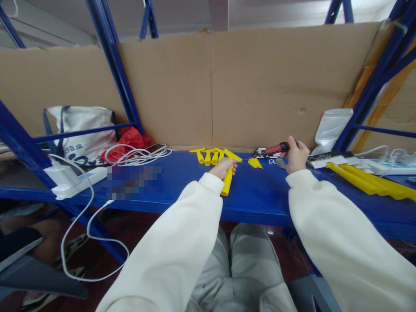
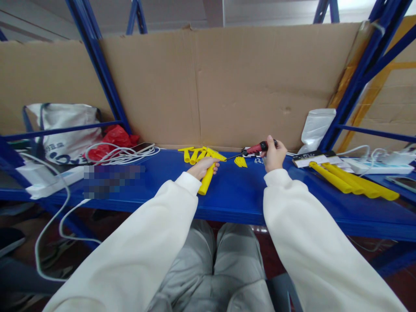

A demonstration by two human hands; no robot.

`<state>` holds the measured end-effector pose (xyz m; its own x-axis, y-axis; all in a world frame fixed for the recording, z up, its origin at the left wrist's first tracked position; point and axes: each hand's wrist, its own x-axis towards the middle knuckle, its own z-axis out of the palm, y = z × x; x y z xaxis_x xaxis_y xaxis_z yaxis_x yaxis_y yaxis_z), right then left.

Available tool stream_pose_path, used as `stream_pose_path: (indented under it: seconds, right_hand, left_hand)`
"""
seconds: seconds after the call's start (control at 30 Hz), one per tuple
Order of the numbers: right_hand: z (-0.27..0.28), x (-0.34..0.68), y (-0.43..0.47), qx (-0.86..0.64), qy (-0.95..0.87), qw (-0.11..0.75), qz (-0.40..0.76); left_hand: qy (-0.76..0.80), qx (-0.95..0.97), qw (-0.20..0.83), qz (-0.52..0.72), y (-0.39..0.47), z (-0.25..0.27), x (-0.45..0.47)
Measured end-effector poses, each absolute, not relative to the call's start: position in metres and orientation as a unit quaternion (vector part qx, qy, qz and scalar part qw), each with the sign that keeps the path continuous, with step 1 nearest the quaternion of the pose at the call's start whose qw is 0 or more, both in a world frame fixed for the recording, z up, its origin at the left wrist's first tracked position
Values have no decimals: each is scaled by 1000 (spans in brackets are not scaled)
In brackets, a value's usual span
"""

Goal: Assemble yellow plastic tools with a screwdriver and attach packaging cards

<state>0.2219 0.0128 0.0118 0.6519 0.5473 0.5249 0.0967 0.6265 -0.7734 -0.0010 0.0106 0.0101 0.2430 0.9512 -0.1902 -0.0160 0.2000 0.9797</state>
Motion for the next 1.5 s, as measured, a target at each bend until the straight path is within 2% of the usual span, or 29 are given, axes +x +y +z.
stream_pose_path:
  seconds: [1.13,1.5]
  right_hand:
    - [10,223,14,-396,-413,810,131]
    - [15,219,5,-429,-431,778,157]
  left_hand:
    - [467,496,617,394,8,13,0]
    - [482,494,609,391,11,10,-1]
